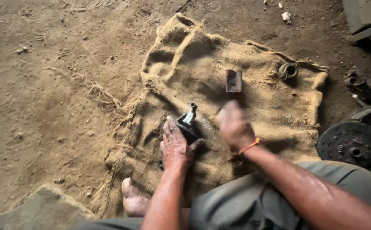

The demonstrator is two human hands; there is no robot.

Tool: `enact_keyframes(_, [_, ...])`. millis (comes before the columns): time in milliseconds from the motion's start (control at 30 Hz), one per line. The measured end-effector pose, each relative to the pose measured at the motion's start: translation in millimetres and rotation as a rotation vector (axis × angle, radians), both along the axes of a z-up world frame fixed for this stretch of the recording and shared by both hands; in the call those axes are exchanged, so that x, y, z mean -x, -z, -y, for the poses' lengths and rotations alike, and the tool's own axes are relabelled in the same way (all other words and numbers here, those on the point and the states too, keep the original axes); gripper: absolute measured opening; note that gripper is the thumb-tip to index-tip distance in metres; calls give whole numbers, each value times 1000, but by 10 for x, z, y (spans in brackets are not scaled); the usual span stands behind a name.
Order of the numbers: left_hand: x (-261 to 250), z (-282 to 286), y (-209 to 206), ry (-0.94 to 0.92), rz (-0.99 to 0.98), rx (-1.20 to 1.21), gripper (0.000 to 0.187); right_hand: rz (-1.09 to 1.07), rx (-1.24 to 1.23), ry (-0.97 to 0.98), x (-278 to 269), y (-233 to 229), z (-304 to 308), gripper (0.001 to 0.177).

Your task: The person sits on the ground and uses a metal file to smooth the surface of a small metal part held in their left hand. They repeatedly file the edges and surfaces of the part while seated on a burlap sack.

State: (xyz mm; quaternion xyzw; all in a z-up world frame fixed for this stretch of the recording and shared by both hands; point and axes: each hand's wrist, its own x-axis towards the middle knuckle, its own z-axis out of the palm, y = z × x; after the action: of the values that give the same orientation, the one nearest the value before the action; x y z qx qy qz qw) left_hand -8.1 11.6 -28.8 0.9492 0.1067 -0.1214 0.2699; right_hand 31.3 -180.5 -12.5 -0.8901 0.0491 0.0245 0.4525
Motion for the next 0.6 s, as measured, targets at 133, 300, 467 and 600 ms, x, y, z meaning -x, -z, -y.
enact_keyframes(133, [33, 6, 66, 11, 119, 21, 137, -11, 379, -257, 151, -162, -81, 20])
enact_keyframes(300, [74, 0, -2, -21, 27, 25, 136, 31, 266, -111, 235, -361, -26, 21])
enact_keyframes(467, [5, -10, -13, -38, 63, 52, 134, 492, 186, -207, 262, -169, -49, 29])
enact_keyframes(600, [8, -16, 8, -29, 33, 52, 135, -55, 402, -302, 296, -306, -85, 28])
